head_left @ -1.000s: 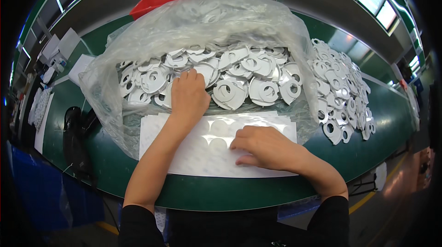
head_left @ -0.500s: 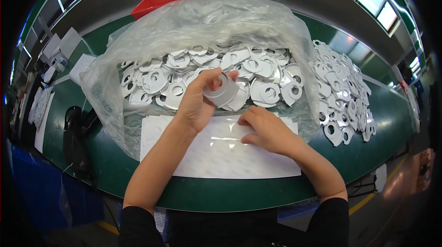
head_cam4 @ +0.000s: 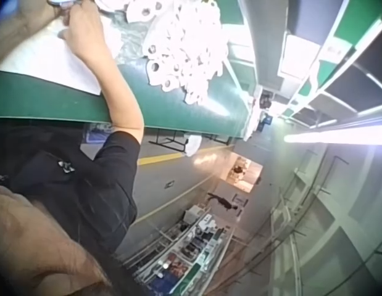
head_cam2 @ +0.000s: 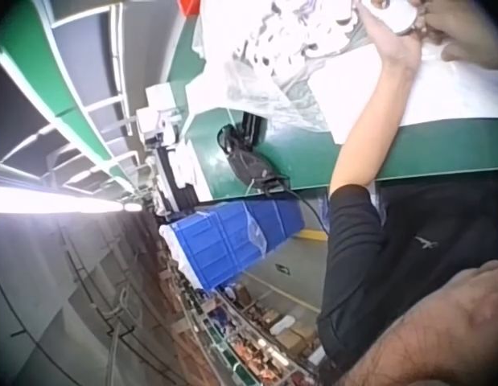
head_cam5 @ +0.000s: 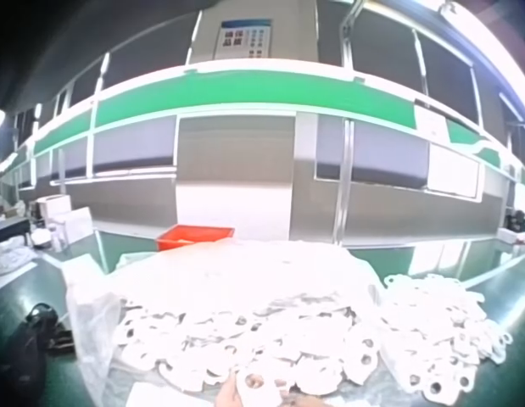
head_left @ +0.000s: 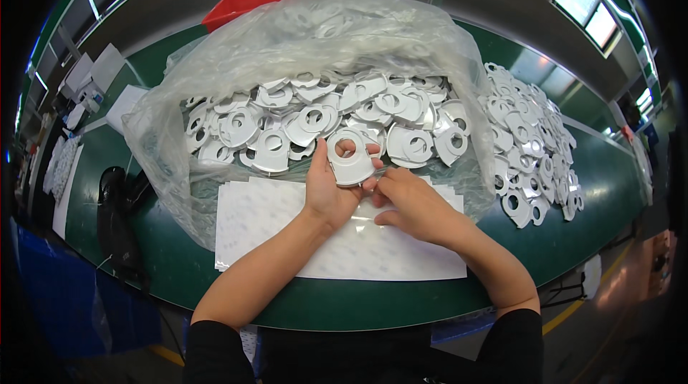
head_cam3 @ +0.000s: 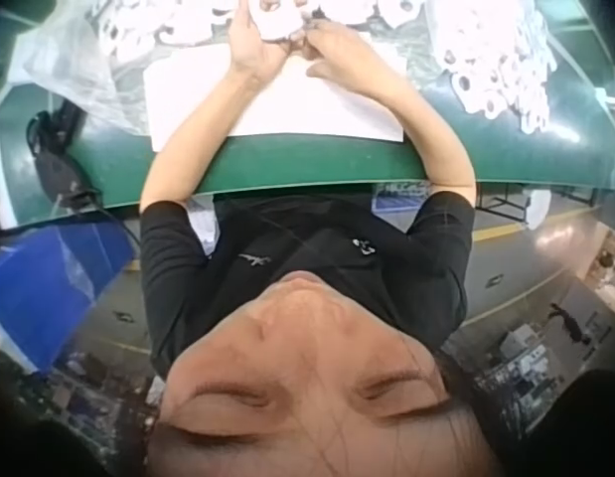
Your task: Apply circular adhesive stickers to white plastic lighting components.
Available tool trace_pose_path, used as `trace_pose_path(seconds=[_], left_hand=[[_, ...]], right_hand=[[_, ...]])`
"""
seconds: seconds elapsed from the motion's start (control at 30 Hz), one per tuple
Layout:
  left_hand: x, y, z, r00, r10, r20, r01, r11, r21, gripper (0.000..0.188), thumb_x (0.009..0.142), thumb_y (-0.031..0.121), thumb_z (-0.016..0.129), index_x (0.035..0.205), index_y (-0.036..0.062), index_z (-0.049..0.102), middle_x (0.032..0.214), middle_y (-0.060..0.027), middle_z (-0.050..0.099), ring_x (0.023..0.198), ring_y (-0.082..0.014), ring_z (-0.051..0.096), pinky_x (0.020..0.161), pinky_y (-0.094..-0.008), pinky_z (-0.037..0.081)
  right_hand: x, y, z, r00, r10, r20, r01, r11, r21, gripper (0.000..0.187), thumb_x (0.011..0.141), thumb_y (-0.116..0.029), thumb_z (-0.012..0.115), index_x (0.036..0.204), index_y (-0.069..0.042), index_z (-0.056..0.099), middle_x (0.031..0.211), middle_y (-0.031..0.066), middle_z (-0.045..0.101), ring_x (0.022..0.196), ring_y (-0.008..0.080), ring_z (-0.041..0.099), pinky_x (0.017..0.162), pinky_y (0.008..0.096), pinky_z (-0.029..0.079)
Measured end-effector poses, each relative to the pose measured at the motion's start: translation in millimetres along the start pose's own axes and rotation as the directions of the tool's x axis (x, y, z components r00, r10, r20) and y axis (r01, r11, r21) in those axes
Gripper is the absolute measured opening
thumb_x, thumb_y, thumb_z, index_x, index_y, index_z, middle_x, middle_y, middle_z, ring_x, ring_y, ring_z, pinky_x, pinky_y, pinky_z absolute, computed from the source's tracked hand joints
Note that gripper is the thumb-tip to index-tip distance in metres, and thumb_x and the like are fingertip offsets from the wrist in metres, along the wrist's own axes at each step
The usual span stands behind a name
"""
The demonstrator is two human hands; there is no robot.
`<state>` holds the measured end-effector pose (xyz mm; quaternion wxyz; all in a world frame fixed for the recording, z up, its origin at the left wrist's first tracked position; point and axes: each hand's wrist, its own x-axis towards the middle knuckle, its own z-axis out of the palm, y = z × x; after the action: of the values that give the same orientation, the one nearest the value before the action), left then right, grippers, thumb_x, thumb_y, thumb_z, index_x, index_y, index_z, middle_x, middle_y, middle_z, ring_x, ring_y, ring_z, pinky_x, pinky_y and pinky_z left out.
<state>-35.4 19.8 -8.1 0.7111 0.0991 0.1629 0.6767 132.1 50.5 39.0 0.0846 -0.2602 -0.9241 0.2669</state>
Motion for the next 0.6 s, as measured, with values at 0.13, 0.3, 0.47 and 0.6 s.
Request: trace_pose_path(seconds=[0.13,0.3,0.47,0.6], left_hand=[[4,1,-2,1.000,-0.005,0.020,0.005,1.000,-0.018,0.050,0.098,0.052,0.020,0.098,0.0109,0.050,0.116,-0.0196,0.053,0.093,-0.0290,0.056,0.064,-0.0350,0.044],[6,-2,3,0.999,0.011,0.036,-0.014,0.998,0.061,0.052,0.097,0.052,0.022,0.106,0.0090,0.050,0.125,-0.0229,0.049,0.099,-0.0312,0.055,0.071,-0.0368,0.046],[3,0,2,0.998,-0.047,0.030,0.039,0.976,0.212,0.059,0.097,0.055,0.018,0.117,0.0073,0.047,0.117,-0.0177,0.055,0.099,-0.0270,0.057,0.073,-0.0345,0.046],[-5,-8,26,0.982,0.011,-0.186,0.053,0.941,0.334,0.065,0.095,0.060,0.016,0.113,0.0095,0.053,0.098,-0.0091,0.062,0.087,-0.0202,0.059,0.065,-0.0312,0.045]], right_hand=[[-5,-16,4,0.998,-0.046,-0.049,0.044,0.998,-0.054,0.024,0.068,-0.007,0.069,0.086,-0.002,0.054,0.088,0.0115,0.055,0.089,0.0295,0.053,0.075,0.0383,0.046],[-21,-51,1,0.958,-0.286,0.013,0.265,0.867,-0.422,0.015,0.070,-0.010,0.056,0.082,-0.005,0.048,0.079,0.0088,0.051,0.079,0.0252,0.051,0.064,0.0364,0.045],[-27,-71,-25,0.943,-0.327,-0.054,0.331,0.935,0.124,0.026,0.078,-0.012,0.070,0.102,-0.012,0.059,0.090,0.0029,0.060,0.083,0.0201,0.059,0.065,0.0299,0.049],[-1,-35,-36,0.937,-0.032,-0.347,0.201,0.863,0.464,0.023,0.078,-0.004,0.069,0.098,-0.002,0.058,0.091,0.0045,0.062,0.076,0.0100,0.058,0.064,0.0215,0.048]])
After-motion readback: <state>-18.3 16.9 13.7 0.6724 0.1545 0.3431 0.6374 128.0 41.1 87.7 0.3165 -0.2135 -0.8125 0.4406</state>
